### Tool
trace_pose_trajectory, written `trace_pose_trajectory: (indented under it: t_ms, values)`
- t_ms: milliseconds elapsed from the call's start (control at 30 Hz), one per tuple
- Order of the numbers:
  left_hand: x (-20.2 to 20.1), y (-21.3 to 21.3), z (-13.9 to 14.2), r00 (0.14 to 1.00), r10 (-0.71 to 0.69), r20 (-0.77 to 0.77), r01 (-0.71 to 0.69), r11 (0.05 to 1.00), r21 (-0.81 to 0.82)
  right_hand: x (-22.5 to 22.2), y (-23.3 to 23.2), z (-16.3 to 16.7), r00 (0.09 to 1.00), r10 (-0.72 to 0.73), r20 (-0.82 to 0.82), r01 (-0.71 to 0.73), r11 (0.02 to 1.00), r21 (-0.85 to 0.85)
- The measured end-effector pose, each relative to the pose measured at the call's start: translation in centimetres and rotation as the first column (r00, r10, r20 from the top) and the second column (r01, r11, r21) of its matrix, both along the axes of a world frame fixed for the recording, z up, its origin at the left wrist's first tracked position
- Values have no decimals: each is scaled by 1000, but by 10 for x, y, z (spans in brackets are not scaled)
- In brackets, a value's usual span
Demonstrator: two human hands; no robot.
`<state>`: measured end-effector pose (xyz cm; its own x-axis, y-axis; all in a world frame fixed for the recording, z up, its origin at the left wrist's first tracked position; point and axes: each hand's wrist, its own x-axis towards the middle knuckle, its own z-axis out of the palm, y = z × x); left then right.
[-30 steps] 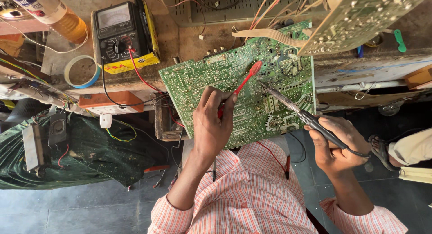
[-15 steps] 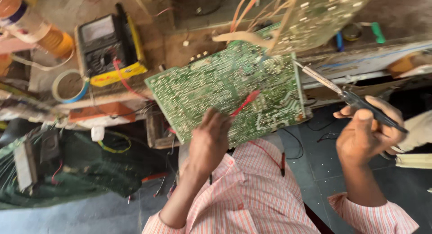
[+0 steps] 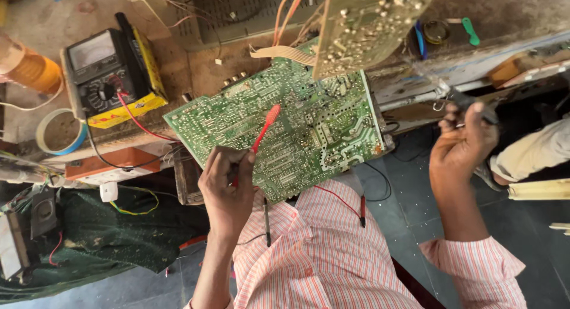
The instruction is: The person holds a green circuit board over a workbench and solders components on it with a soldering iron held in the right hand, while the left hand holds a small red brush that brushes the board surface between soldering points. At the end the person sets the board aside and reaches toward another board on the bench.
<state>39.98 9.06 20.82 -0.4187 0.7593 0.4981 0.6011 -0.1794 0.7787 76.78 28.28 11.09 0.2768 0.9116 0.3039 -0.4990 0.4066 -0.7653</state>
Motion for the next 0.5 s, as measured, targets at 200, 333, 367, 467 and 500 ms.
trace_pose_trajectory:
  t_ms: [200,333,367,467,500]
  values:
    - [-6,11,-5,998,2,55,-1,1000,-25,18,37,38,850,-329,412,223,932,285]
    - [-15,13,-7,1000,-17,25,17,1000,6,29,77,17,780,-361,510,199,917,345]
    - [-18,13,-8,999,-14,29,13,1000,12,29,90,6,774,-345,532,206,930,304]
    - [-28,11,-9,999,-12,53,11,1000,26,39,117,-22,815,-297,498,212,952,220]
    - [-32,11,-9,998,-12,64,11,1000,24,43,119,-29,835,-295,465,216,952,216]
